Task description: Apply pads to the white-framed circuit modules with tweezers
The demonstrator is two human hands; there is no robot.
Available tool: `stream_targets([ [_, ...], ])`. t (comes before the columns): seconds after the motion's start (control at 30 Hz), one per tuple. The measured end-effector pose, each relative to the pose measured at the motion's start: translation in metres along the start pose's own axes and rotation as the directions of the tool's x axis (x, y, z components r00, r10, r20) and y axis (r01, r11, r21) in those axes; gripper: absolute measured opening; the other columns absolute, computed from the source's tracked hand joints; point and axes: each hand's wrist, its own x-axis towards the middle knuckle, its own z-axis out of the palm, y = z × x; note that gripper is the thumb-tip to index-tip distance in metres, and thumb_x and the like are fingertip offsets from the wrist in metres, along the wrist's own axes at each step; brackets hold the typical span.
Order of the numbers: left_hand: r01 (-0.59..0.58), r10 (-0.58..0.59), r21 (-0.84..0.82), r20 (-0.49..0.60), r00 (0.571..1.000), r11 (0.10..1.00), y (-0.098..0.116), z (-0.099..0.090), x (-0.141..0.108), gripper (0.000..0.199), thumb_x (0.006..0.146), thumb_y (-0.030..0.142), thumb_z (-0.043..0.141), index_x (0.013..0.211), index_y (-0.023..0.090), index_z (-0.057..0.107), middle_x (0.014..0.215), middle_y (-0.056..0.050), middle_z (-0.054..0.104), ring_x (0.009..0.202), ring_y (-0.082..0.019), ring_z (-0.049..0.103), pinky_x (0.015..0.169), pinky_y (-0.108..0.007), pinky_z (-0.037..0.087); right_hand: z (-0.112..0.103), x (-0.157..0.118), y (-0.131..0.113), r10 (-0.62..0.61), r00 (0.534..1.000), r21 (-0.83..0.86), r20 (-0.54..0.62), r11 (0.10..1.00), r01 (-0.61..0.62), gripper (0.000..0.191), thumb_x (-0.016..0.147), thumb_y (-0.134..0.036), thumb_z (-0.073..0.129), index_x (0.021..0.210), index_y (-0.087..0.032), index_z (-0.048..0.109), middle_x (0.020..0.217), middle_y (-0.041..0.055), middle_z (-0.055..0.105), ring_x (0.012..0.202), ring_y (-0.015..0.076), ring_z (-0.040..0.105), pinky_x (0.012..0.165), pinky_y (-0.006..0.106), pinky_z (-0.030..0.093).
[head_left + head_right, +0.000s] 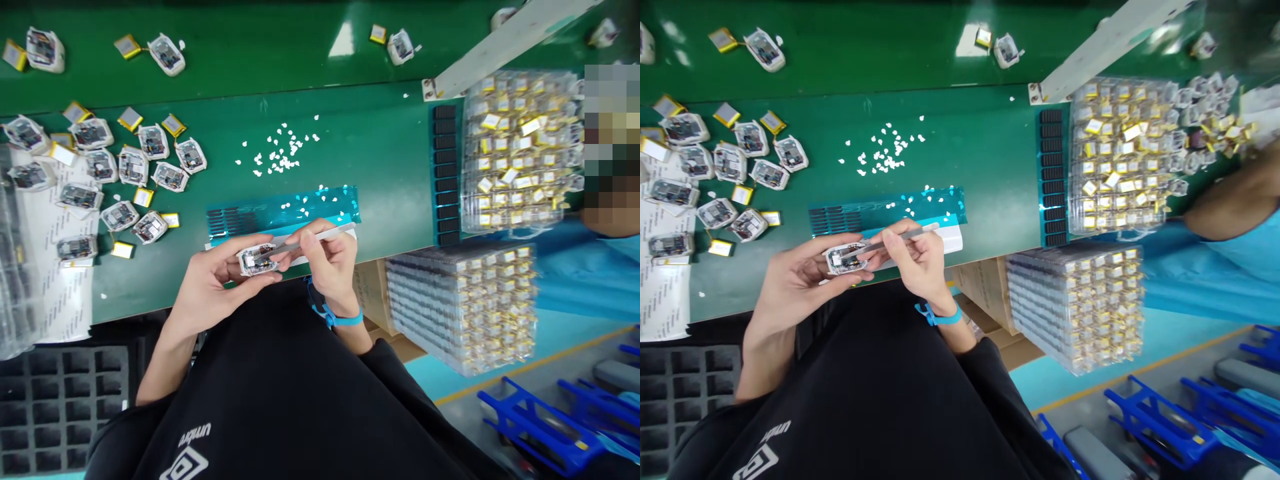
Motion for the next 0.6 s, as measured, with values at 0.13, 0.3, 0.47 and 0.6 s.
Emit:
stream_targets([
  [0.13,0.002,-0.002,-0.017,-0.015,1.0,1.0,0.0031,0.0032,-0.0006,0.045,0.083,0.03,0.096,0.124,0.019,0.08,0.106,-0.007,0.088,0.094,-0.029,0.087,0.089,-0.04,0.076,0.0,-0.0002,0.0027,0.0,1.0,0.006,0.002,1.0,0.0,0.046,0.098,-0.07,0.071,0.088,-0.025,0.068,0.07,0.0,0.08,0.058,0.017,0.078,0.063,0.032,0.071],
  [0.3,0.004,-0.004,-0.03,-0.013,1.0,1.0,0.0047,0.0044,-0.0007,0.045,0.082,0.029,0.096,0.123,0.019,0.081,0.105,-0.007,0.088,0.092,-0.029,0.088,0.089,-0.041,0.076,-0.0019,-0.0009,0.0016,0.02,1.0,-0.041,0.011,0.999,-0.02,0.05,0.098,-0.074,0.069,0.09,-0.025,0.07,0.073,0.0012,0.081,0.062,0.0176,0.079,0.063,0.033,0.071],
  [0.47,0.016,-0.016,-0.027,-0.021,1.0,1.0,0.0052,0.0052,-0.0028,0.046,0.083,0.032,0.096,0.124,0.019,0.081,0.108,-0.008,0.088,0.094,-0.031,0.087,0.091,-0.043,0.076,-0.0011,-0.0017,-0.0007,0.008,1.0,-0.034,0.025,0.999,-0.007,0.045,0.1,-0.069,0.069,0.091,-0.025,0.071,0.074,0.0009,0.082,0.064,0.0177,0.08,0.064,0.032,0.071],
  [0.6,0.01,-0.011,-0.038,-0.013,1.0,0.999,0.004,0.0038,-0.0047,0.044,0.085,0.029,0.094,0.125,0.019,0.081,0.11,-0.008,0.087,0.095,-0.03,0.087,0.091,-0.041,0.076,-0.0004,-0.0011,-0.0028,-0.025,0.999,-0.018,0.032,1.0,0.026,0.039,0.102,-0.063,0.07,0.091,-0.025,0.071,0.075,-0.0005,0.082,0.059,0.0155,0.078,0.064,0.031,0.071],
])
